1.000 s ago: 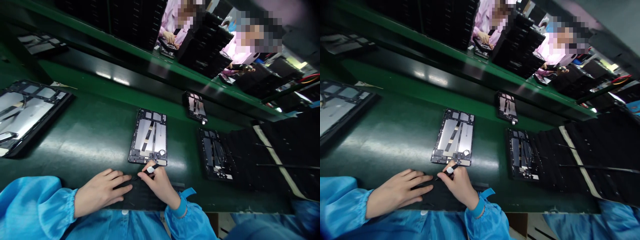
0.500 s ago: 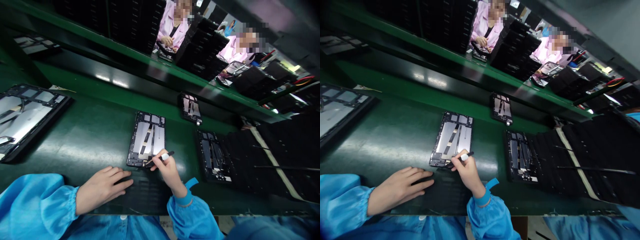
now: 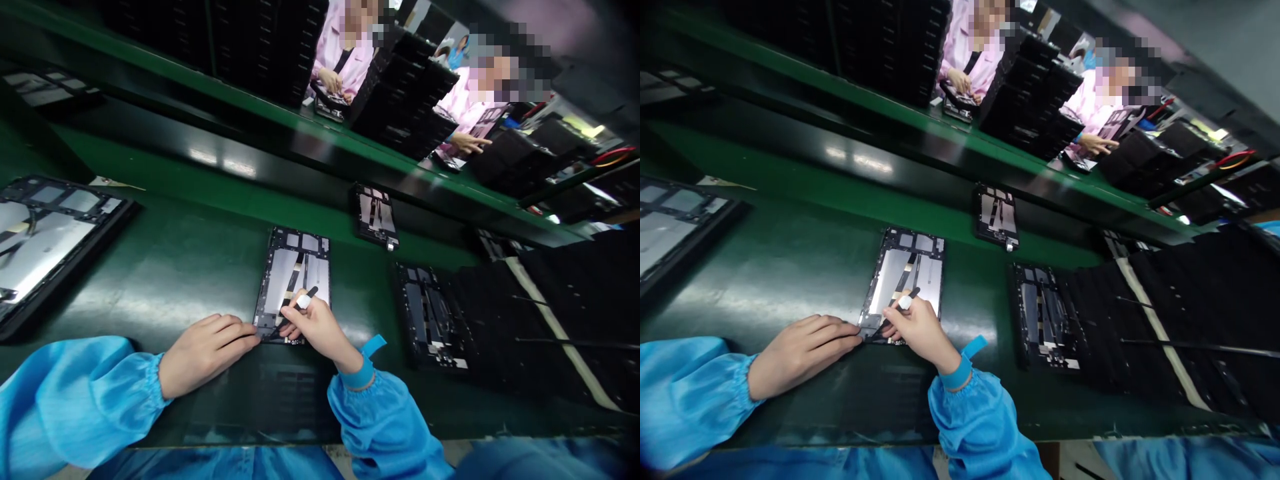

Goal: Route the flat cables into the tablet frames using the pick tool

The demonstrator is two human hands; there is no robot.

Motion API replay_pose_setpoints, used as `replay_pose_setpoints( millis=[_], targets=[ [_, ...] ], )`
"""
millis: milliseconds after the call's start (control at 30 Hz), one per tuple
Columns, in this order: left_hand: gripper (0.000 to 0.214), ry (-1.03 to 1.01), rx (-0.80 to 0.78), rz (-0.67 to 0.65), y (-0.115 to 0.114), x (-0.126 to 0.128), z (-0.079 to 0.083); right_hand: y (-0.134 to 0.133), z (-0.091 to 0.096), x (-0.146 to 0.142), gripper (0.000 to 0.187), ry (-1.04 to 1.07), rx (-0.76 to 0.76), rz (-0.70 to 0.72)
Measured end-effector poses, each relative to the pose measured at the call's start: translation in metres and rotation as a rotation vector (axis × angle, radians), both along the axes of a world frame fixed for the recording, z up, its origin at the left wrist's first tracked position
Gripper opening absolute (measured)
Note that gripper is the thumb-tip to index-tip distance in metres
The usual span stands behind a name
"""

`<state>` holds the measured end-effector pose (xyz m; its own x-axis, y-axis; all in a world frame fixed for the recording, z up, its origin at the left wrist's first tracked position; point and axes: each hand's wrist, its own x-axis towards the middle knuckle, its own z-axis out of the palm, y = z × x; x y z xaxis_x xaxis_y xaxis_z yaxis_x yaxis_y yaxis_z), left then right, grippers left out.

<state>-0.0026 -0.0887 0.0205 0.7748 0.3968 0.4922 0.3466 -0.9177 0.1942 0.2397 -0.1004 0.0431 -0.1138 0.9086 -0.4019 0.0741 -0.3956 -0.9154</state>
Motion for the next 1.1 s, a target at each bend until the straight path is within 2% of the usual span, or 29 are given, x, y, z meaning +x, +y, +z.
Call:
replay_pose_setpoints(
  millis=[633,833,1000,1100],
  targets=[
    [0.027,0.015,0.009,-0.017,0.001,-0.001,-0.002,-0.003,-0.001,-0.004,0.033,-0.040,0.042,-0.019],
    [0.045,0.131,0.094,-0.042,0.001,-0.006,-0.008,-0.004,-0.002,-0.001,0.031,-0.031,0.065,-0.023],
    [0.045,0.147,0.083,-0.030,0.001,-0.005,-0.011,-0.020,-0.003,0.019,0.024,-0.142,0.199,-0.152],
    [0.044,0.135,0.079,-0.026,0.000,-0.005,-0.011,-0.031,-0.001,0.027,0.020,-0.284,0.268,-0.120]
  ],
)
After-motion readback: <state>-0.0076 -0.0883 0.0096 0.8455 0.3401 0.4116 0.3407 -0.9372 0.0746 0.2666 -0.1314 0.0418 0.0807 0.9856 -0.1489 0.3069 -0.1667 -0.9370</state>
